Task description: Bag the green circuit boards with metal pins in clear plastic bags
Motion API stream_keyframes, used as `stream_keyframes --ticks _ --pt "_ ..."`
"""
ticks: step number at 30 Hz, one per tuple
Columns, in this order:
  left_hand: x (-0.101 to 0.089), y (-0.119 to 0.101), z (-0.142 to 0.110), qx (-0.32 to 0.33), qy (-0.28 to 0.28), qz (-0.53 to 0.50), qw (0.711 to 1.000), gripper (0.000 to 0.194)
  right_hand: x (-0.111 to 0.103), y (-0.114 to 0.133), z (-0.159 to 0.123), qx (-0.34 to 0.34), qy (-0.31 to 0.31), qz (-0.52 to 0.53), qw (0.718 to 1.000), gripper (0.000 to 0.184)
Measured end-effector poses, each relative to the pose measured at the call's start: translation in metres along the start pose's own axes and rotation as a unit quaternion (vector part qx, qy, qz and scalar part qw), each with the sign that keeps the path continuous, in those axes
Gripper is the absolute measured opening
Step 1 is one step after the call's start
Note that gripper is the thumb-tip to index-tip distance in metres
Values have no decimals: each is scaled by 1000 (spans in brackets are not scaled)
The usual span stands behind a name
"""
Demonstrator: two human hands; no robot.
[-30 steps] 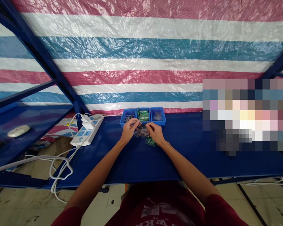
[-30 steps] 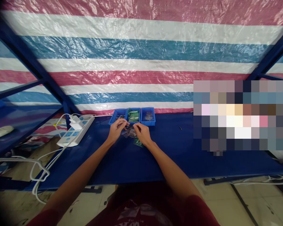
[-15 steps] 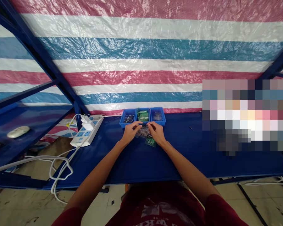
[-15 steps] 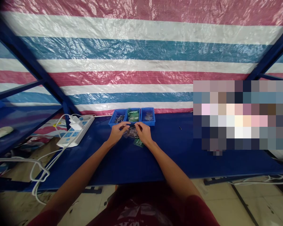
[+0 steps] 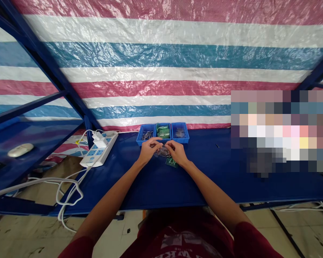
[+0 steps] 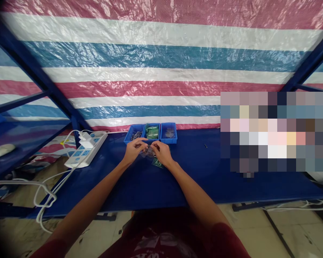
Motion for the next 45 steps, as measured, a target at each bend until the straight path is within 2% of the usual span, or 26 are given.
stream_keyframes --ticks 7,13,17,21,23,30,36,45 --pt "1 9 5 -32 -5 -44 999 34 -2 -9 -1 45 -16 39 998 25" --pt "1 2 1 -2 -9 -37 999 30 -2 -9 -1 47 -17 41 998 28" --pt "4 1 -1 5 10 14 1000 29 -5 -7 -1 45 -27 34 998 31" --pt "0 -5 0 46 0 107 993 29 -11 -4 -1 42 -45 32 998 31" --pt "-1 -5 1 54 -3 121 991 30 -13 -4 -1 46 -51 33 997 31" --pt "5 3 1 12 35 72 997 30 -14 -4 0 42 -52 21 998 33" --pt "7 0 2 17 44 69 997 36 -15 -2 0 37 -49 16 998 30" --pt "9 0 -2 -14 44 29 998 46 1 6 0 -3 10 -2 1000 18"
Point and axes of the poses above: each hand's wrist, its own z-axis towards the middle knuckle, its own x-axis out of the palm, y = z × x, the point moved 10 cm from there along z, towards the middle knuckle, and after that the axes turned 1 degree about -y, right-handed, at the moved point
